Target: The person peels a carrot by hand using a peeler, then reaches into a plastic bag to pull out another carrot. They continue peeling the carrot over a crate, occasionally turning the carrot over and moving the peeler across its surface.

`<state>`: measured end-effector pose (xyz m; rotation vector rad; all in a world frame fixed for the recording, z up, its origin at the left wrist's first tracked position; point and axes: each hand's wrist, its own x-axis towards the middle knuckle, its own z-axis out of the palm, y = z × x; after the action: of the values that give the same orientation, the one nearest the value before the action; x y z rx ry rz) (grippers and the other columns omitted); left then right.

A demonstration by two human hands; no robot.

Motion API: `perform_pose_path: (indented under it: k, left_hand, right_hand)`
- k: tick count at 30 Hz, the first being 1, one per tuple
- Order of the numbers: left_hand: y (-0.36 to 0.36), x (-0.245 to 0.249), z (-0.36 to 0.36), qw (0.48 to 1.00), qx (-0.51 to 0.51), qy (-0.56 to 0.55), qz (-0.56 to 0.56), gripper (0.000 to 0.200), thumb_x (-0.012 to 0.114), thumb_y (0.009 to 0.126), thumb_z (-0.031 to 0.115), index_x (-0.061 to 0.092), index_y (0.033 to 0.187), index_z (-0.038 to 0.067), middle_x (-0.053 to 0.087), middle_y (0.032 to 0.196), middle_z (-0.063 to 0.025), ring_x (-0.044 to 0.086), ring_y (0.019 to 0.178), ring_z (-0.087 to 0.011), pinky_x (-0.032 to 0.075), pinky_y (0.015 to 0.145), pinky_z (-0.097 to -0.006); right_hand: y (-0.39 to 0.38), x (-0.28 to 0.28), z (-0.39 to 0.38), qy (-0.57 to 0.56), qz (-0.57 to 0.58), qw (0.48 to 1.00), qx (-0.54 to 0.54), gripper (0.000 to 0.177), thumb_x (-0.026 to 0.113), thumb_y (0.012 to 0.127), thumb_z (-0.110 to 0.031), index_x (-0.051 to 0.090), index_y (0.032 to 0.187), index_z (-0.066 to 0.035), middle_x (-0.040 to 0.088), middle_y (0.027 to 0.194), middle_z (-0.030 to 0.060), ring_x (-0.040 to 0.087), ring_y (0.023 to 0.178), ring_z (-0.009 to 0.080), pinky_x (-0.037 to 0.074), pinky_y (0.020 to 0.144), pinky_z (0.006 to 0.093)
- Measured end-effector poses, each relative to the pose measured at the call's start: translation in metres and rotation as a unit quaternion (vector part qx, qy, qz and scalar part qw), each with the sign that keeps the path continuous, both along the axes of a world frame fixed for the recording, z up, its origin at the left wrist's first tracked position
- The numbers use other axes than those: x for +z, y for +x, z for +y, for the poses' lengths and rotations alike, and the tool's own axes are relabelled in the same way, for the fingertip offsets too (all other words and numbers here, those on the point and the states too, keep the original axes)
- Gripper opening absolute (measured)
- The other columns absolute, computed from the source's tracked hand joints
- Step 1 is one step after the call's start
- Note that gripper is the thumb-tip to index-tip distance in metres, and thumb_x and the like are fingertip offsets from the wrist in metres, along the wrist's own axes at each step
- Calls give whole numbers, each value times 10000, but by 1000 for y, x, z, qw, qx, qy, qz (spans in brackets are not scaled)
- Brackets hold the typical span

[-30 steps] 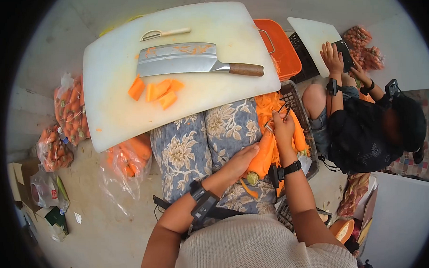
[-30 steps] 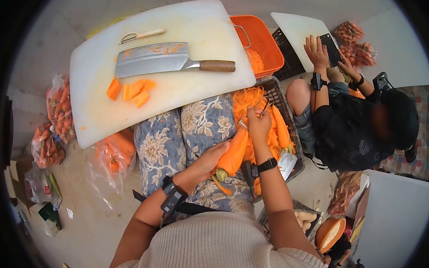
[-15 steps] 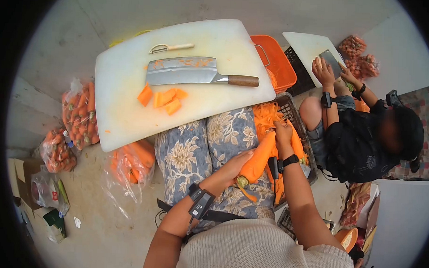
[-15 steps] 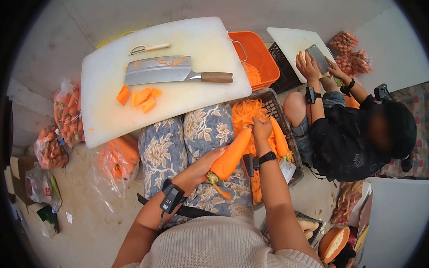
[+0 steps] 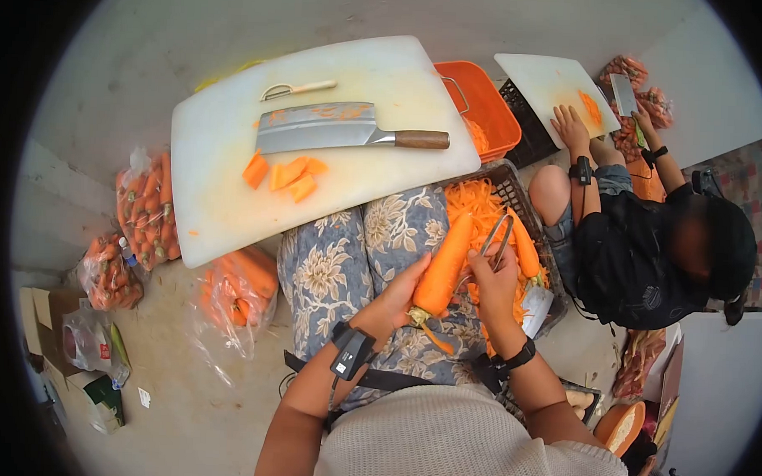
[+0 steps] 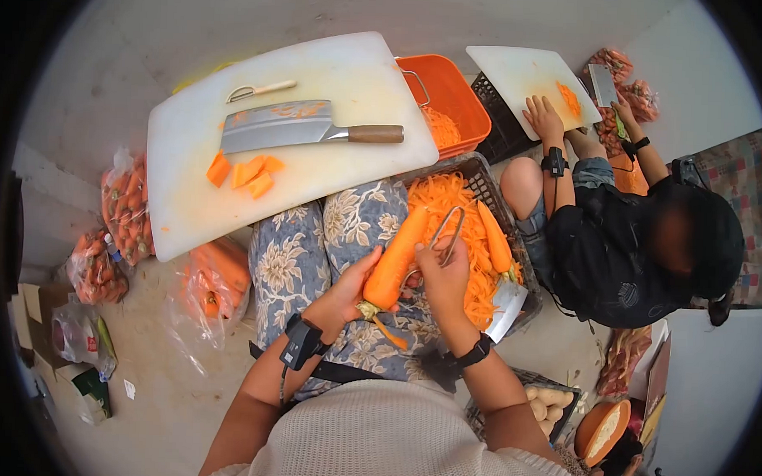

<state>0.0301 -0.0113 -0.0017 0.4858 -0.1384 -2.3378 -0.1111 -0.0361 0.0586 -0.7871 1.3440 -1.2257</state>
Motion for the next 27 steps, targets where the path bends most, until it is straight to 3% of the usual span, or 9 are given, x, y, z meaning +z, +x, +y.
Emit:
perform_pose_path:
  k: [2, 6, 8, 9, 11, 15, 17, 22, 27]
  left_hand:
    - [-1, 2, 1, 999, 30, 16, -29, 525, 301, 919, 477, 412, 1246, 82, 572, 1058, -128, 601, 928, -230, 537, 655, -345]
    - [-10, 12, 5, 990, 108, -6, -87, 512, 301, 924, 474, 428, 1213, 71, 524, 1128, -100, 563, 976, -195, 487, 793, -323]
    - [-8, 29, 8, 980, 114, 83, -142, 481, 324, 926, 454, 423, 1207, 77, 520, 1138, -92, 550, 1001, -186, 450, 856, -289]
    - [-9, 21, 7, 980, 116, 87, -140, 481, 324, 926, 454, 423, 1207, 77, 520, 1138, -92, 550, 1001, -186, 450, 856, -289]
    - [-10, 7, 3, 988, 100, 55, -101, 459, 328, 930, 437, 412, 1203, 78, 530, 1116, -97, 574, 951, -185, 488, 794, -313]
    - [-8, 14, -1, 993, 52, 46, -92, 473, 300, 932, 452, 403, 1202, 78, 551, 1059, -101, 602, 857, -178, 526, 671, -319]
    - [-11, 19, -2, 984, 82, 25, -154, 559, 278, 905, 534, 495, 1096, 55, 606, 866, -107, 623, 679, -193, 521, 512, -303]
    - [-20, 3, -2, 978, 37, 0, -206, 606, 182, 918, 526, 502, 1074, 36, 607, 812, -109, 620, 647, -183, 512, 480, -284]
    - [-19, 5, -5, 978, 33, -13, -203, 619, 157, 921, 521, 501, 1071, 28, 607, 803, -118, 619, 627, -188, 508, 468, -275]
  right_hand:
    - [15, 4, 14, -109, 68, 986, 107, 278, 657, 767, -84, 393, 849, -65, 470, 672, -1, 495, 566, 76, 405, 538, 174]
    - [39, 7, 20, -143, 62, 980, 120, 299, 694, 719, -59, 412, 820, -52, 472, 709, 22, 493, 662, 102, 412, 653, 213]
    - [37, -3, 13, -176, 235, 945, 146, 302, 717, 690, -92, 432, 774, -33, 497, 778, 66, 501, 746, 168, 417, 754, 305]
    - [35, -5, 9, -173, 237, 944, 150, 302, 717, 690, -92, 432, 774, -33, 497, 778, 66, 501, 746, 168, 417, 754, 305]
    - [34, -1, 2, -229, 367, 893, 124, 313, 731, 670, -131, 447, 737, -18, 507, 862, 101, 486, 831, 224, 381, 840, 365]
    - [25, -22, -10, -247, 366, 890, 113, 319, 731, 677, -160, 454, 744, -16, 513, 985, 140, 468, 945, 264, 367, 866, 365]
    - [22, -28, -16, -192, 350, 910, 115, 321, 739, 671, -168, 472, 758, -11, 501, 1068, 165, 455, 1028, 286, 370, 864, 353]
    - [4, -45, -46, -156, 421, 889, 94, 334, 755, 660, -198, 520, 777, 9, 514, 985, 147, 478, 960, 264, 381, 830, 331]
    - [4, -50, -50, -102, 343, 929, 98, 339, 750, 668, -214, 531, 779, 19, 512, 911, 105, 494, 871, 198, 399, 783, 307]
